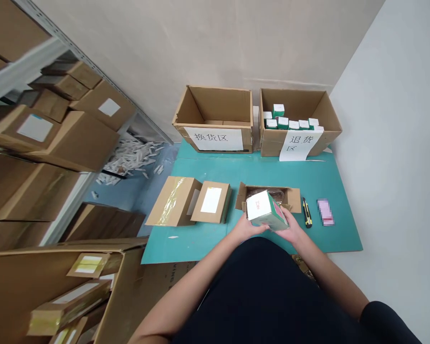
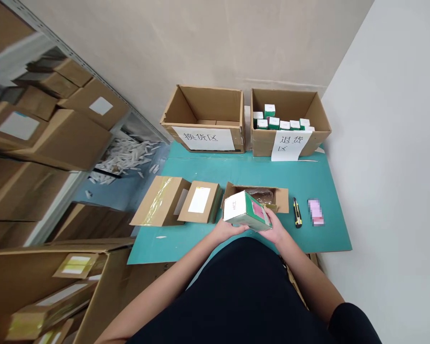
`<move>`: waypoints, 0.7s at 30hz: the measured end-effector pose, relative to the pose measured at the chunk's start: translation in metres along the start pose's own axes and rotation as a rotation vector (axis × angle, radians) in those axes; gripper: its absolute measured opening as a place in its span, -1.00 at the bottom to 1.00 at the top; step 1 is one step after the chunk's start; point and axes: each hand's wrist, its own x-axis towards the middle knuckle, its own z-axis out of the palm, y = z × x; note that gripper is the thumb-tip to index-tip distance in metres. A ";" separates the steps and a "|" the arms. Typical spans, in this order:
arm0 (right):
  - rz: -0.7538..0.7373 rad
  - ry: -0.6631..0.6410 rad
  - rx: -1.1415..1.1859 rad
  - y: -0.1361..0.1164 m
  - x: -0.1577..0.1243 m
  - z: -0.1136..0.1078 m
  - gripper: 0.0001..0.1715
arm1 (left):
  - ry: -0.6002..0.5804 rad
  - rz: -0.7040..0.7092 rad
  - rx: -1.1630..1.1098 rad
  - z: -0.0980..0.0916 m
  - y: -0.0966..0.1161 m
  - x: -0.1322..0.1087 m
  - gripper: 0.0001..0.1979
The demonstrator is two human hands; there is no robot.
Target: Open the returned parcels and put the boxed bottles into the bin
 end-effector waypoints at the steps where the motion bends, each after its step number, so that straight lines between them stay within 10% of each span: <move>1: -0.006 0.010 0.013 0.003 -0.001 0.001 -0.53 | 0.015 0.007 0.017 0.002 -0.004 -0.003 -0.36; 9: 0.106 -0.045 -0.010 0.029 -0.020 -0.011 -0.52 | 0.109 0.035 0.090 0.014 -0.024 -0.033 -0.19; 13: 0.024 0.126 0.043 0.056 -0.013 -0.022 -0.66 | 0.104 0.040 0.128 0.022 -0.030 -0.043 -0.13; 17: 0.048 0.223 0.006 0.075 0.000 -0.034 -0.70 | -0.042 0.082 0.216 0.018 -0.038 -0.047 0.02; 21: 0.089 0.043 -0.306 0.079 0.011 -0.045 -0.62 | -0.219 0.102 0.293 0.003 -0.042 -0.044 -0.01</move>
